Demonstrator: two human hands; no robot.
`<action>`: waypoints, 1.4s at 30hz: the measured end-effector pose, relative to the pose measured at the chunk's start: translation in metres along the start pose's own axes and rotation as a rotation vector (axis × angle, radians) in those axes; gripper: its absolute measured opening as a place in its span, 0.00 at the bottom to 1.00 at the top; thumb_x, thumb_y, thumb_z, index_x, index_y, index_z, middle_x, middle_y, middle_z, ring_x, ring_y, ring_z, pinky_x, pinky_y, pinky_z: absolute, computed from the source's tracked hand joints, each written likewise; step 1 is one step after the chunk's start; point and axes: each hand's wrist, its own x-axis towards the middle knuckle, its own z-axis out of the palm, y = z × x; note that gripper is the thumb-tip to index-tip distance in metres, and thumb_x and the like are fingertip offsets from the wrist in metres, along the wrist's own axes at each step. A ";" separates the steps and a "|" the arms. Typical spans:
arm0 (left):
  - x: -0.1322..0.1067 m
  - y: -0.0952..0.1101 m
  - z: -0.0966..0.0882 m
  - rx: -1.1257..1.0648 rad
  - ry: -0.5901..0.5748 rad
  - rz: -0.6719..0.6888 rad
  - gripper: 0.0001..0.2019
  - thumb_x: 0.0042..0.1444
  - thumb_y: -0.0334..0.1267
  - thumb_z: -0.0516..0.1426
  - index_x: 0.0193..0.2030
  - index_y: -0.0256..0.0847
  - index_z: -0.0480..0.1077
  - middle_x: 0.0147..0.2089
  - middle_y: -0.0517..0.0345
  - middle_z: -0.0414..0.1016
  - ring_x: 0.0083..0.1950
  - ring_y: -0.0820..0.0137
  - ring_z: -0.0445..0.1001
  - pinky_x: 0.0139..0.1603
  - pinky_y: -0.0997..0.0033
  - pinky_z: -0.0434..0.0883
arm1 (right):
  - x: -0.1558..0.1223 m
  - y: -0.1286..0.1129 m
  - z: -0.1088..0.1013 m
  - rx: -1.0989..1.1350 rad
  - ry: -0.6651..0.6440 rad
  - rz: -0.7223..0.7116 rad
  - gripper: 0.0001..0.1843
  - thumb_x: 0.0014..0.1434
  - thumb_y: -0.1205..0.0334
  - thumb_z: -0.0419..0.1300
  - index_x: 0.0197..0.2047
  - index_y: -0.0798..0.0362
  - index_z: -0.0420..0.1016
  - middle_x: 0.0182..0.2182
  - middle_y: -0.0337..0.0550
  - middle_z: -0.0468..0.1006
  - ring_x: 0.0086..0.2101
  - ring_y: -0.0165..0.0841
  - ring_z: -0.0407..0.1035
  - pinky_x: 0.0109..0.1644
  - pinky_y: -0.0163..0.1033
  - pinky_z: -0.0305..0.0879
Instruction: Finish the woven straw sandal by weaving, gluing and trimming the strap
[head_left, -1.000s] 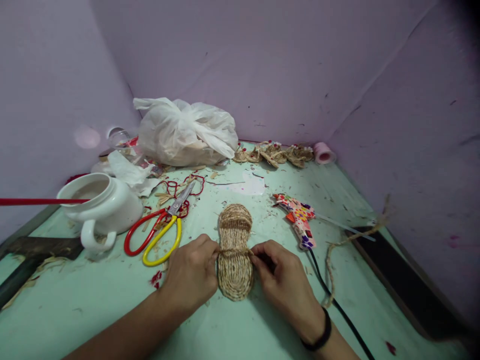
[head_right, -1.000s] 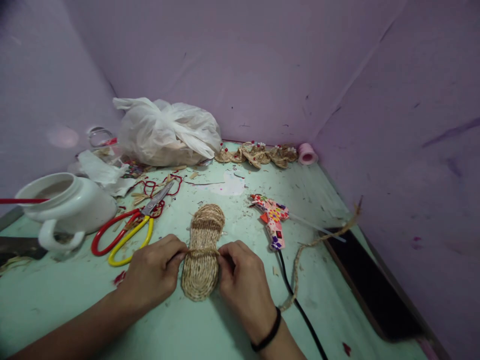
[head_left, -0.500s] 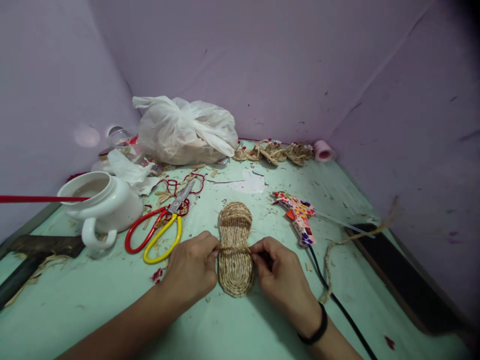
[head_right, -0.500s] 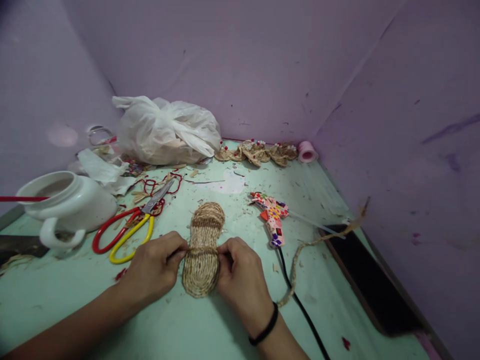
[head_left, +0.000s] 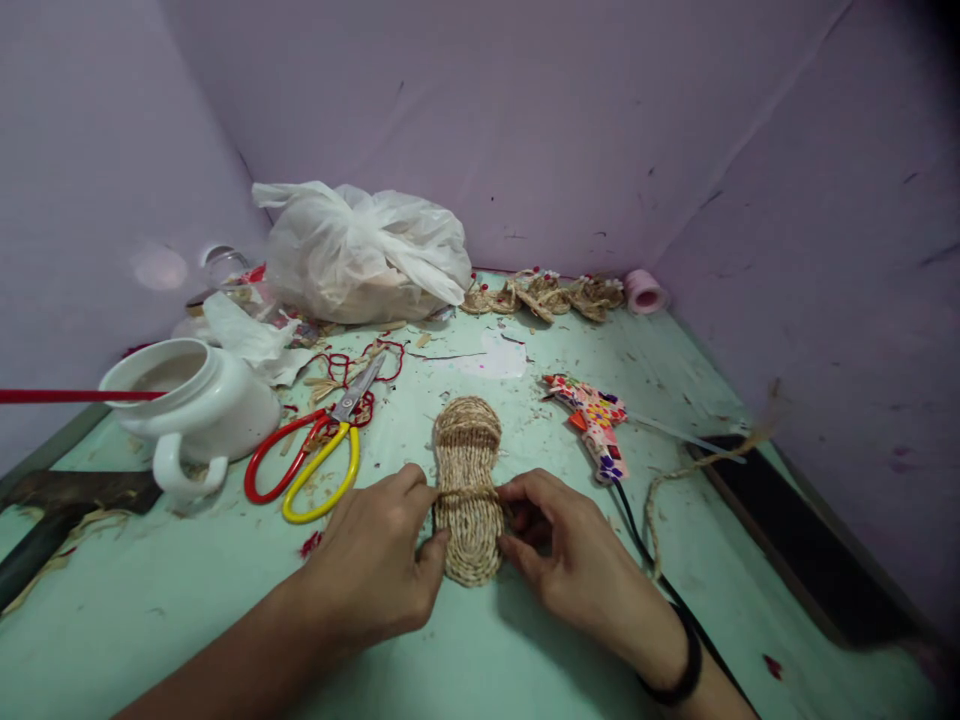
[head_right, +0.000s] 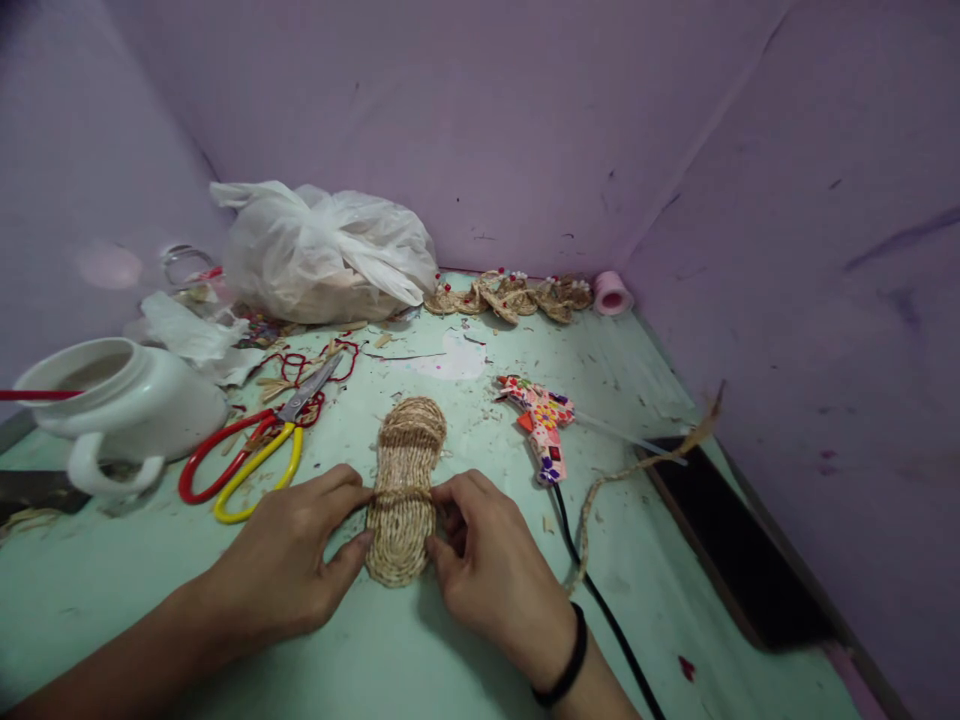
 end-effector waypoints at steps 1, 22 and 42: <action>0.000 0.000 0.000 0.003 -0.006 -0.004 0.10 0.52 0.37 0.49 0.37 0.41 0.69 0.35 0.54 0.66 0.35 0.65 0.69 0.35 0.65 0.65 | 0.000 -0.001 0.000 -0.008 -0.002 0.006 0.12 0.47 0.74 0.56 0.37 0.54 0.65 0.29 0.39 0.66 0.27 0.29 0.63 0.29 0.34 0.61; -0.002 0.004 0.001 0.058 -0.043 -0.059 0.09 0.52 0.35 0.49 0.40 0.42 0.67 0.40 0.53 0.68 0.40 0.63 0.69 0.37 0.64 0.65 | 0.000 -0.001 0.006 -0.067 0.019 0.010 0.16 0.44 0.79 0.54 0.36 0.53 0.63 0.29 0.40 0.66 0.29 0.31 0.63 0.31 0.37 0.59; -0.003 0.004 0.000 0.041 -0.064 -0.067 0.10 0.52 0.35 0.49 0.40 0.42 0.67 0.41 0.52 0.68 0.40 0.61 0.69 0.37 0.61 0.66 | 0.002 0.001 0.005 -0.011 0.013 0.050 0.16 0.44 0.77 0.55 0.37 0.53 0.63 0.29 0.40 0.68 0.28 0.31 0.64 0.30 0.36 0.61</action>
